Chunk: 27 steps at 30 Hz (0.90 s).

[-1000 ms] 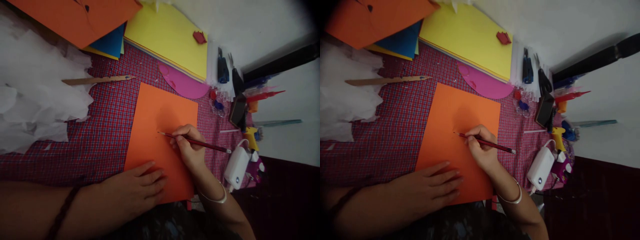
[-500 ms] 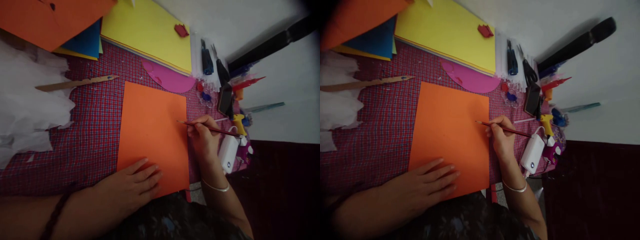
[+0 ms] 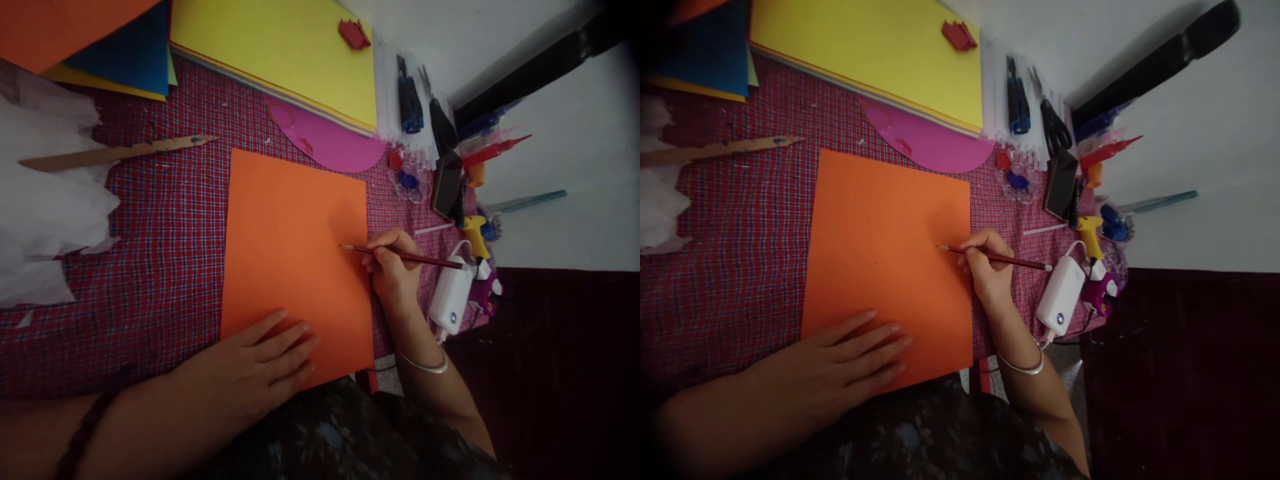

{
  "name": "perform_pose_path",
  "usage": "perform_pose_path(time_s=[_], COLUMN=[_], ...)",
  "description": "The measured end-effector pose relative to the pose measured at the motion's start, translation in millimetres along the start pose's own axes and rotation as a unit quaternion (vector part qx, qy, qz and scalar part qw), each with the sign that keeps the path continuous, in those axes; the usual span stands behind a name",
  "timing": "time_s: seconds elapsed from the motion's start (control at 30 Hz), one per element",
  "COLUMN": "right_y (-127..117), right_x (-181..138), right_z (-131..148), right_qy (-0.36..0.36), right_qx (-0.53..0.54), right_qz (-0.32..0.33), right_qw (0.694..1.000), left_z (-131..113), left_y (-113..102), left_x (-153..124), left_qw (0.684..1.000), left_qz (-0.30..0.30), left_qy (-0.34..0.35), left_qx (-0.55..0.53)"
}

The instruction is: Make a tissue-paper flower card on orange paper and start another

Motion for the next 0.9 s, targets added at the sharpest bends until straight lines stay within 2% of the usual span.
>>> perform_pose_path(time_s=[0.23,0.5,0.9], right_y=[2.0,3.3,4.2], right_x=[-0.5,-0.5,-0.3], right_z=[-1.1,-2.9,-3.0], right_qy=[-0.004,-0.013,-0.007], right_qx=[-0.005,0.005,-0.04], right_qz=[0.02,0.027,0.023], right_qw=[1.0,1.0,0.999], left_z=[1.2,1.5,2.1], left_y=[1.4,0.1,-0.4], left_x=[-1.1,-1.1,-0.3], left_qw=[1.0,1.0,1.0], left_qz=[0.012,-0.029,-0.009], left_qy=[-0.004,0.002,-0.001], left_qx=[-0.01,0.002,0.001])
Point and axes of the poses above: each hand's wrist, its own x-axis towards the middle knuckle, its own y-axis out of the palm, z = x × y, the point moved 6 cm from there along x, towards the middle knuckle, and after that the axes turned 6 degrees about -z, right-handed, at the moved point
